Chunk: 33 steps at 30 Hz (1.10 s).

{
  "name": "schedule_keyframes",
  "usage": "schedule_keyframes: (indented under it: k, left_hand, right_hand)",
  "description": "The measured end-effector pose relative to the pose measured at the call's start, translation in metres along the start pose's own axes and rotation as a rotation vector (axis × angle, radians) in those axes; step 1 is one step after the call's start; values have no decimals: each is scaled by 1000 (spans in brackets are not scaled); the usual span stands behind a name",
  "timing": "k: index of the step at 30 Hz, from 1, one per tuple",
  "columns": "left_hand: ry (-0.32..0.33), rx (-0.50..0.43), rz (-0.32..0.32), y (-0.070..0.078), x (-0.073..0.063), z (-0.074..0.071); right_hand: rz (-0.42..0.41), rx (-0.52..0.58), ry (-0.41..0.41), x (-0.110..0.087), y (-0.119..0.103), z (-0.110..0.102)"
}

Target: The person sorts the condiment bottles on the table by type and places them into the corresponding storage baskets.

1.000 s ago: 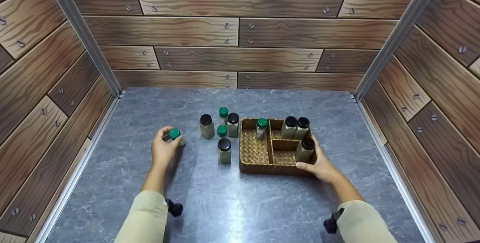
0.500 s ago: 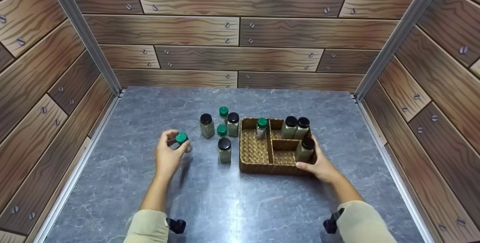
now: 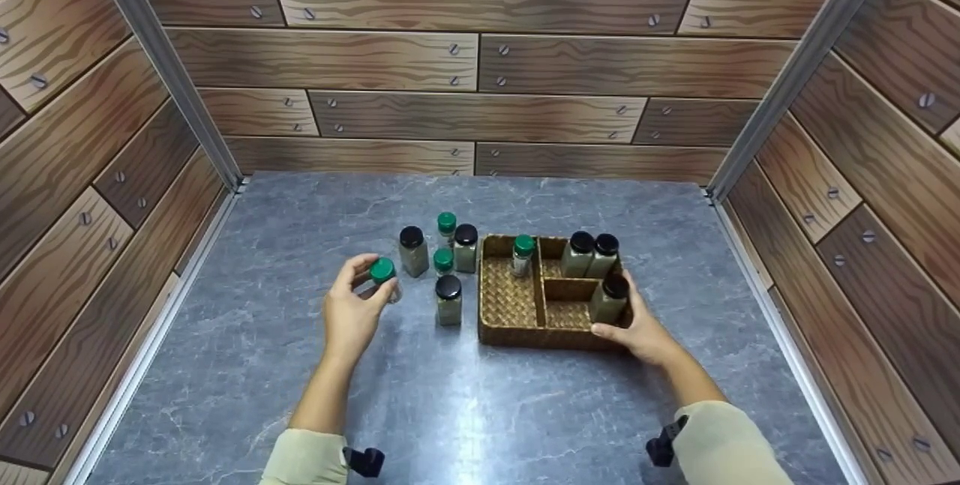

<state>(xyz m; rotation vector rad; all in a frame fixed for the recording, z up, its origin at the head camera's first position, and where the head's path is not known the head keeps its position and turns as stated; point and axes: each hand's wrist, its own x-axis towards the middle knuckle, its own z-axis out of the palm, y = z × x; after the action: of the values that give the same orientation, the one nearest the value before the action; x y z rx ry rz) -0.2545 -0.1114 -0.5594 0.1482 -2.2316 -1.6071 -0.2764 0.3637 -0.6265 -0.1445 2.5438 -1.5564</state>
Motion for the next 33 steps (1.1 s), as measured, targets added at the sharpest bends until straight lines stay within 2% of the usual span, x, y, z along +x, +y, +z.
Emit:
schedule_keyframes:
  k: [11, 19, 29, 33]
  left_hand:
    - [-18, -109, 58, 29, -10, 31]
    - [-74, -149, 82, 46, -15, 55]
    - [-149, -163, 97, 51, -17, 81]
    - [-182, -177, 123, 50, -20, 95]
  right_hand:
    - [-9, 2, 4, 1, 2, 1]
    - [-4, -14, -2, 2, 3, 1]
    - [0, -2, 8, 1, 3, 1]
    - [-10, 1, 7, 1, 3, 2]
